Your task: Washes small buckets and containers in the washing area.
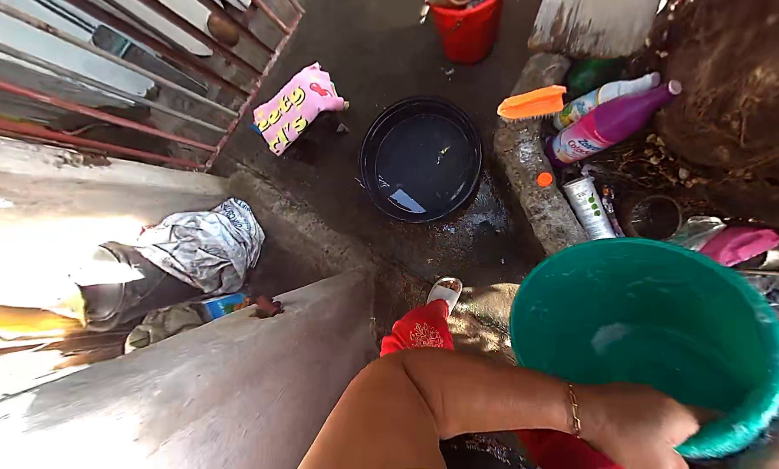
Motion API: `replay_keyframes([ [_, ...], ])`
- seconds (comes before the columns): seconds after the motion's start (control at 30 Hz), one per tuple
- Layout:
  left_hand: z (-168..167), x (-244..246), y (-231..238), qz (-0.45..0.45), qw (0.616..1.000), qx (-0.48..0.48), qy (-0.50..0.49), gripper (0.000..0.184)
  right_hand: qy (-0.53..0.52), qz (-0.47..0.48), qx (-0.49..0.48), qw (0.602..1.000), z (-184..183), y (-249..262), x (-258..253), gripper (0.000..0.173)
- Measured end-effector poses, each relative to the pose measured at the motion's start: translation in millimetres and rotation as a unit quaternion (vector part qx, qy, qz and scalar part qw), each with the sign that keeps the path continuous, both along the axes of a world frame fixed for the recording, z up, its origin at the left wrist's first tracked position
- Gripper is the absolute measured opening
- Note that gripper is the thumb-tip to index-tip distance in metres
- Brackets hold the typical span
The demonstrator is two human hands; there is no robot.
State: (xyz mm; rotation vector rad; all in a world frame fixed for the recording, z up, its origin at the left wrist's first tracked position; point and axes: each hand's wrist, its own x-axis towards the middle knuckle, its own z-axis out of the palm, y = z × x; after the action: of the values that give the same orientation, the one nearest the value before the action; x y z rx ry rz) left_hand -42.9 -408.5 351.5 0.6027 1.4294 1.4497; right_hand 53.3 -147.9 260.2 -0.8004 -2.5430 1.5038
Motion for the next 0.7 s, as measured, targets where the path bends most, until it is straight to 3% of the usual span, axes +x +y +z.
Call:
replay_keyframes([
  [0.03, 7.7, 0.1, -8.4, 0.011, 1.000, -0.013, -0.009, 0.036, -0.008, -0.010, -0.011, 1.000, 22.8, -36.6, -11.8, 0.051],
  [0.13, 28.7, -2.6, -35.7, 0.092, 0.994, -0.047, -0.044, 0.035, 0.059, 0.206, 0.101, 0.972, 73.1, -128.1, -27.6, 0.079],
  [0.2, 47.6, -8.4, -61.8, 0.186, 0.979, -0.033, -0.079, 0.034, 0.119, 0.281, 0.171, 0.937, 94.9, -166.1, -47.3, 0.084],
  [0.3, 84.5, -14.9, -106.9, 0.281, 0.954, 0.003, -0.106, 0.040, 0.103, 0.302, 0.204, 0.925, 116.6, -180.0, -88.0, 0.080],
  [0.4, 127.9, -28.2, -151.2, 0.312, 0.947, 0.016, -0.077, 0.045, 0.004, 0.238, 0.144, 0.961, 126.6, -183.4, -129.4, 0.076],
  [0.47, 150.8, -41.9, -173.1, 0.324, 0.944, -0.001, -0.061, 0.047, -0.040, 0.217, 0.100, 0.970, 146.2, -212.4, -152.7, 0.073],
  [0.6, 170.4, -69.5, -214.8, 0.364, 0.929, -0.027, -0.064, 0.042, 0.096, 0.333, 0.117, 0.931, 207.5, -320.7, -172.7, 0.081],
  [0.7, 188.9, -80.2, -242.5, 0.386, 0.918, -0.022, -0.090, 0.044, 0.154, 0.388, 0.143, 0.897, 209.2, -340.9, -201.0, 0.077],
])
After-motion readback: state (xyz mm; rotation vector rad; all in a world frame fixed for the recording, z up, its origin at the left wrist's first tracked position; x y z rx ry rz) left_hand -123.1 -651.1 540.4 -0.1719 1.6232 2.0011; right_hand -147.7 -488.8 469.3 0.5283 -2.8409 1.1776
